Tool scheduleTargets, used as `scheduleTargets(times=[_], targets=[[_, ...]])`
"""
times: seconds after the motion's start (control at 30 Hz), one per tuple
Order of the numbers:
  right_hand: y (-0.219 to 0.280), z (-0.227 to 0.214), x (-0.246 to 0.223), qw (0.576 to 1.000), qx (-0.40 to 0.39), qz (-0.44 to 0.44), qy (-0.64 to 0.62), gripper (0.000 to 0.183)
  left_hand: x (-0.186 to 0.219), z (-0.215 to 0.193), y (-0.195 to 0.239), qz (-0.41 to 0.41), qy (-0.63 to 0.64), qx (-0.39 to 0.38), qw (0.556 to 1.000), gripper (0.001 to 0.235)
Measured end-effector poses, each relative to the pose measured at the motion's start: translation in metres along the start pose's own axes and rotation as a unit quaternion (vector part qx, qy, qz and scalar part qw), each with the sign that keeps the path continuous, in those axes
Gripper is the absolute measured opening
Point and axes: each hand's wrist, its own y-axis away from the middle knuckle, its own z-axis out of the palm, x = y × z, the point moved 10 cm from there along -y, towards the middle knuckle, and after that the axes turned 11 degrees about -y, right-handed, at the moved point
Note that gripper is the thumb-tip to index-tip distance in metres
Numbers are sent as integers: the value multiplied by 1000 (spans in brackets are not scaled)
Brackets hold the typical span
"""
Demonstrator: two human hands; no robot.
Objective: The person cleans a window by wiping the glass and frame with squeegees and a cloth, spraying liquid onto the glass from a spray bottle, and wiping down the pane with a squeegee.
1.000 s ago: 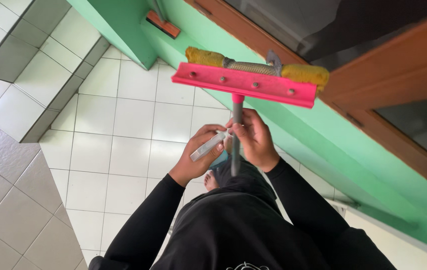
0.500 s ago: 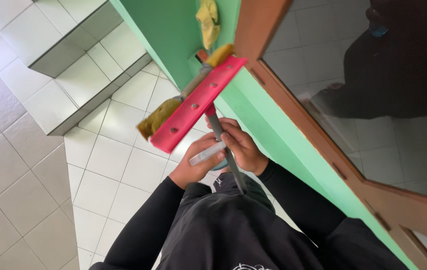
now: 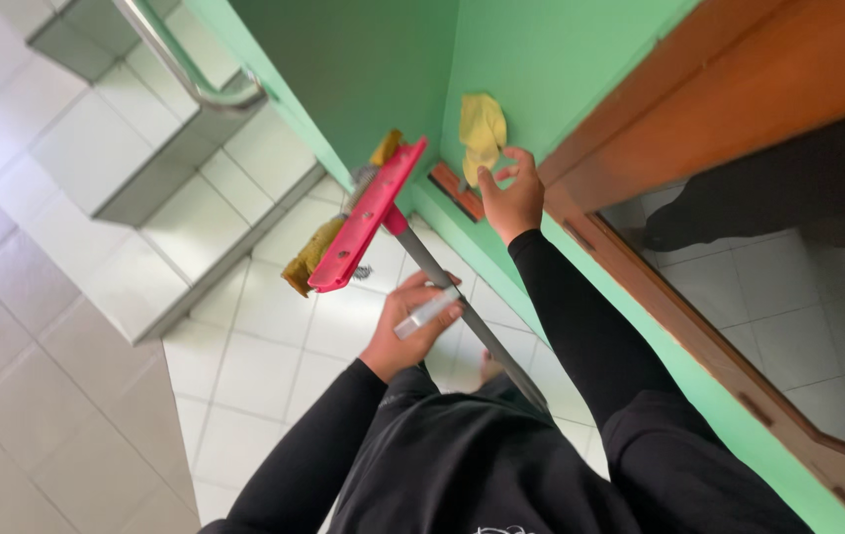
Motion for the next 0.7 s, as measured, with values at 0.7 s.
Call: scheduleTargets(times=[0.7], targets=[[68, -140, -180, 911, 134, -220, -323, 8, 104, -23, -42, 198, -132, -206, 949, 21]])
